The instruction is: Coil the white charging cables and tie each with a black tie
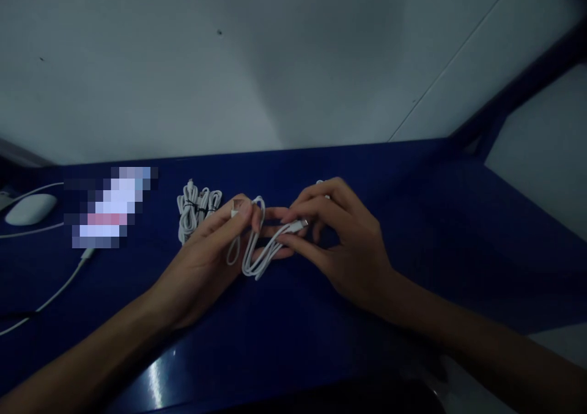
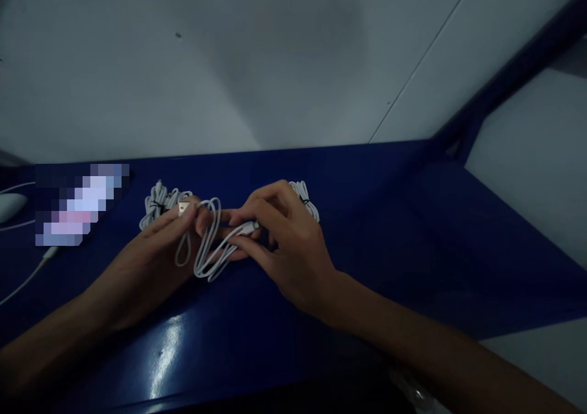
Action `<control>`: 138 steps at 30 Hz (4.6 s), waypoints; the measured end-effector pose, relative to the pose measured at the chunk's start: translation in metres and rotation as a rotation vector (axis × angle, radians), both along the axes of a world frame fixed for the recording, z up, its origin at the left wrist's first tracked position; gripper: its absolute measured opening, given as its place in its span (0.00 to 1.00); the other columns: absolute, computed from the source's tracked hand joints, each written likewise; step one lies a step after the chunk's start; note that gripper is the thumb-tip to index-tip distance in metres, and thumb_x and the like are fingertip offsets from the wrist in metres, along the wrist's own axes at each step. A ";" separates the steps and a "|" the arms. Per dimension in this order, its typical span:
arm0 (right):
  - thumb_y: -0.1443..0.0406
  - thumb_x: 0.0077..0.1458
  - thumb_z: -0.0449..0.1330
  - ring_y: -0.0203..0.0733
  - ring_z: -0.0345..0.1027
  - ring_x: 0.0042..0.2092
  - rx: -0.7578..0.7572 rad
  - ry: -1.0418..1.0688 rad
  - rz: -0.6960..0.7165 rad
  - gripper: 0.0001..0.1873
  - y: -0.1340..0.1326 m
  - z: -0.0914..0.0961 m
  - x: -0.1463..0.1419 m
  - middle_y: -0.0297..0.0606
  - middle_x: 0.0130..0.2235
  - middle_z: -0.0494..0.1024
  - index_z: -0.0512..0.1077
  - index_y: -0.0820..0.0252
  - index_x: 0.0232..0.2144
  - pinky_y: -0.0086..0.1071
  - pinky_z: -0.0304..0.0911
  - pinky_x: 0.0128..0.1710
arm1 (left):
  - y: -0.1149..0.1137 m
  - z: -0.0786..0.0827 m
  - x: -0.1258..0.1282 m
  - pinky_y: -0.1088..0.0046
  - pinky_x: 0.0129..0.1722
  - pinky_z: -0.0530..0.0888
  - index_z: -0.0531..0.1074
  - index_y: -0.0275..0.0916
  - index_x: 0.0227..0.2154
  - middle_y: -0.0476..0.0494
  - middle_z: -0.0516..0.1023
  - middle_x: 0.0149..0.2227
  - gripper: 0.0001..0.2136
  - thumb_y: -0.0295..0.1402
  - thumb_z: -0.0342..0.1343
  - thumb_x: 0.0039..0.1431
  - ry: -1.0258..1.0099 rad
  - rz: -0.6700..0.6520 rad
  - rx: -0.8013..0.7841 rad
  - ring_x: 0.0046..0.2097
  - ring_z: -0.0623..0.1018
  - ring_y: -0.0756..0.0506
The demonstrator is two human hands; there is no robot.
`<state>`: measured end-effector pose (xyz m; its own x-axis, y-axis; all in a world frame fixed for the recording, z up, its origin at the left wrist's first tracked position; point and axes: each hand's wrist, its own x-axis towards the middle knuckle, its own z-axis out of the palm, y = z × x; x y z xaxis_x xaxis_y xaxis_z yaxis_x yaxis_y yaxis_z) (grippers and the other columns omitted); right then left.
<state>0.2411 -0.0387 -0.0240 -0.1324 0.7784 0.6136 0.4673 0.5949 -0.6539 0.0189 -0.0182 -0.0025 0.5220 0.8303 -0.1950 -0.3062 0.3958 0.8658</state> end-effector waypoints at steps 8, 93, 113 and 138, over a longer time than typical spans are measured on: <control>0.66 0.62 0.78 0.35 0.68 0.31 -0.164 -0.092 0.092 0.17 0.005 0.003 0.004 0.31 0.38 0.79 0.80 0.54 0.50 0.33 0.68 0.31 | -0.001 0.000 0.003 0.63 0.55 0.84 0.78 0.41 0.36 0.44 0.79 0.41 0.15 0.41 0.58 0.79 0.037 -0.055 0.160 0.52 0.82 0.41; 0.51 0.72 0.61 0.31 0.40 0.24 -1.204 0.655 0.484 0.17 0.008 0.011 -0.001 0.28 0.30 0.67 0.75 0.58 0.40 0.30 0.39 0.21 | -0.006 -0.001 0.004 0.76 0.46 0.80 0.84 0.46 0.55 0.46 0.79 0.48 0.11 0.31 0.62 0.75 0.099 0.096 0.210 0.43 0.80 0.48; 0.58 0.74 0.64 0.33 0.62 0.26 -0.885 0.608 0.307 0.10 0.000 0.008 -0.002 0.29 0.29 0.71 0.76 0.57 0.41 0.26 0.61 0.24 | -0.003 0.006 0.009 0.53 0.62 0.80 0.84 0.43 0.56 0.35 0.81 0.66 0.18 0.45 0.53 0.82 0.012 0.072 0.057 0.68 0.78 0.31; 0.53 0.71 0.68 0.35 0.61 0.29 -0.792 0.417 0.231 0.16 0.005 0.012 0.001 0.28 0.28 0.70 0.79 0.58 0.34 0.31 0.58 0.30 | -0.007 -0.007 0.005 0.61 0.45 0.87 0.77 0.48 0.70 0.35 0.88 0.53 0.24 0.43 0.65 0.74 0.225 -0.027 0.027 0.51 0.87 0.36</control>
